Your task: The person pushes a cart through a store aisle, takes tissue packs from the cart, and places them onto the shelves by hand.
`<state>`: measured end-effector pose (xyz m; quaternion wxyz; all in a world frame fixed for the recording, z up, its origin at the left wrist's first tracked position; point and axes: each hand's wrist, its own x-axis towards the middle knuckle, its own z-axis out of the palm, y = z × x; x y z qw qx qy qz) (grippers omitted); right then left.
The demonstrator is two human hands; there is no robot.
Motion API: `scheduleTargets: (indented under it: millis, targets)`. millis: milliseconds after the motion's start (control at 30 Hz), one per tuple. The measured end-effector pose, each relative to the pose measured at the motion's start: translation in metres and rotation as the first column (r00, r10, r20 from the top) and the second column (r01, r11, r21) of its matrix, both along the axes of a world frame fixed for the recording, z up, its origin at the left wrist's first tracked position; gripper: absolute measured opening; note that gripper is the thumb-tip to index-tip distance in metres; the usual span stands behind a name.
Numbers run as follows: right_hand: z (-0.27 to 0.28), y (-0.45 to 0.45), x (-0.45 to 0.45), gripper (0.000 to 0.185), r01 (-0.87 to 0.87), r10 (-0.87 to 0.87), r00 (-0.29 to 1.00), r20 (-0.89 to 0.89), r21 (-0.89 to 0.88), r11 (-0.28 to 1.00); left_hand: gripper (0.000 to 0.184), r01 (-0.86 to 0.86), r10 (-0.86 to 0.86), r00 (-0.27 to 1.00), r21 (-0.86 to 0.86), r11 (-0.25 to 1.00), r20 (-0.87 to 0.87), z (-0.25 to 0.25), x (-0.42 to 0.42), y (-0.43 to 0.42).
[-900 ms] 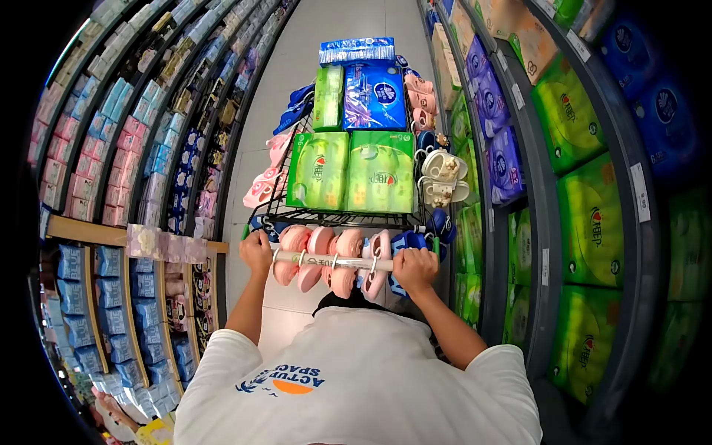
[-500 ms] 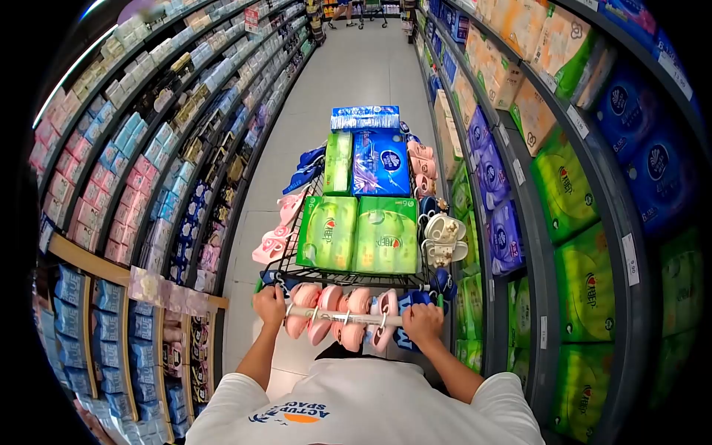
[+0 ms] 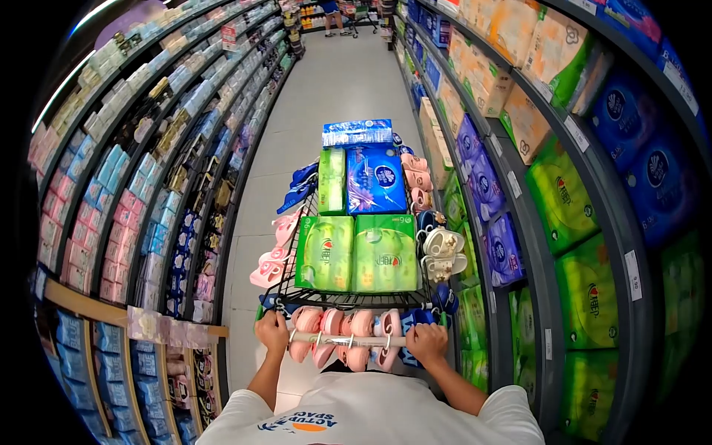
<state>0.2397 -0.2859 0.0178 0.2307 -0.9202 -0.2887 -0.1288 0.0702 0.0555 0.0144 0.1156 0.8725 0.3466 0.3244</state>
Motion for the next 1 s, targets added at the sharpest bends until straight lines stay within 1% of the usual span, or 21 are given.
scheduleTargets:
  millis: [67,200,267,300,333,367,400,433,467,500,567,633,667,700,733,767,800,833,867,933,1000]
  targets:
    - [0.000,0.003,0.002,0.024,-0.009,0.007,0.998,0.055,0.033,0.999,0.027,0.017,-0.017,1.000,-0.017,1.000,-0.005,-0.002,0.005,0.004]
    - [0.005,0.009,0.007,0.023,-0.009,0.008,0.998,0.064,0.011,1.000,0.022,0.043,-0.041,0.999,0.089,0.995,-0.031,-0.004,0.007,0.010]
    - [0.009,0.005,0.010,0.024,-0.037,0.037,0.999,0.018,0.008,0.999,0.020,0.050,-0.051,0.991,-0.012,0.999,-0.124,0.009,0.010,0.004]
    - [0.014,0.006,0.010,0.025,-0.014,0.015,0.999,-0.036,0.019,1.000,0.030,-0.019,-0.002,0.991,-0.153,0.988,-0.136,0.012,0.012,0.001]
    - [0.019,0.006,0.012,0.023,-0.012,0.011,0.995,-0.101,-0.009,1.000,0.028,-0.051,0.009,0.983,-0.229,0.972,-0.181,0.011,0.012,0.003]
    - [0.027,0.006,0.013,0.019,0.039,-0.049,0.965,-0.258,-0.041,0.998,0.025,-0.070,0.003,0.981,-0.341,0.937,-0.195,0.015,0.012,0.003]
    - [0.030,0.006,0.018,0.013,0.042,-0.019,0.902,-0.431,0.042,0.998,0.021,-0.091,0.001,0.980,-0.441,0.893,-0.200,0.021,0.018,0.006]
    - [0.028,0.009,0.027,0.011,0.072,-0.005,0.888,-0.460,0.129,0.989,0.021,-0.090,-0.009,0.976,-0.444,0.892,-0.217,0.031,0.030,0.008]
    - [0.026,0.014,0.037,0.010,0.105,0.013,0.874,-0.486,0.214,0.971,0.017,0.081,-0.117,0.992,-0.443,0.893,-0.054,0.042,0.048,0.006]
    - [0.028,0.024,0.048,0.010,0.131,-0.011,0.881,-0.474,0.221,0.967,0.013,0.249,-0.225,0.968,-0.417,0.874,0.108,0.046,0.067,0.003]
    - [0.022,0.049,0.076,0.013,0.165,-0.036,0.874,-0.484,0.228,0.959,0.012,0.387,-0.333,0.922,-0.538,0.749,0.199,0.035,0.108,0.000]
    - [-0.010,0.071,0.105,0.023,0.186,-0.077,0.876,-0.475,0.186,0.965,0.016,0.430,-0.401,0.889,-0.708,0.560,0.222,0.011,0.156,-0.009]
    - [-0.039,0.080,0.119,0.030,0.197,-0.116,0.891,-0.440,0.143,0.970,0.025,0.412,-0.383,0.889,-0.805,0.427,0.251,-0.013,0.178,-0.013]
    - [-0.062,0.092,0.136,0.038,0.286,-0.235,0.797,-0.557,0.005,0.958,0.037,0.374,-0.436,0.881,-0.838,0.396,0.187,-0.033,0.197,-0.017]
    - [-0.081,0.100,0.149,0.046,0.359,-0.367,0.671,-0.644,-0.150,0.921,0.049,0.204,-0.472,0.882,-0.902,0.380,0.000,-0.080,0.225,-0.022]
    - [-0.092,0.106,0.152,0.046,0.368,-0.378,0.665,-0.645,-0.158,0.916,0.052,0.203,-0.455,0.891,-0.893,0.401,-0.002,-0.113,0.233,-0.025]
    - [-0.097,0.112,0.155,0.048,0.437,-0.431,0.560,-0.707,-0.190,0.879,0.052,0.206,-0.465,0.885,-0.897,0.392,0.000,-0.112,0.239,-0.025]
    - [-0.102,0.112,0.156,0.050,0.501,-0.476,0.443,-0.760,-0.230,0.834,0.050,0.135,-0.469,0.883,-0.957,0.255,0.000,-0.112,0.244,-0.026]
    - [-0.105,0.108,0.157,0.050,0.512,-0.488,0.432,-0.758,-0.240,0.825,0.048,0.058,-0.473,0.881,-0.992,0.112,-0.002,-0.112,0.249,-0.027]
    - [-0.106,0.104,0.157,0.049,0.450,-0.410,0.367,-0.835,-0.226,0.864,0.048,-0.007,-0.500,0.863,-0.992,0.126,-0.070,-0.129,0.251,-0.027]
    - [-0.111,0.098,0.160,0.048,0.420,-0.365,0.399,-0.841,-0.187,0.888,0.053,0.018,-0.444,0.896,-0.999,0.034,0.001,-0.135,0.252,-0.029]
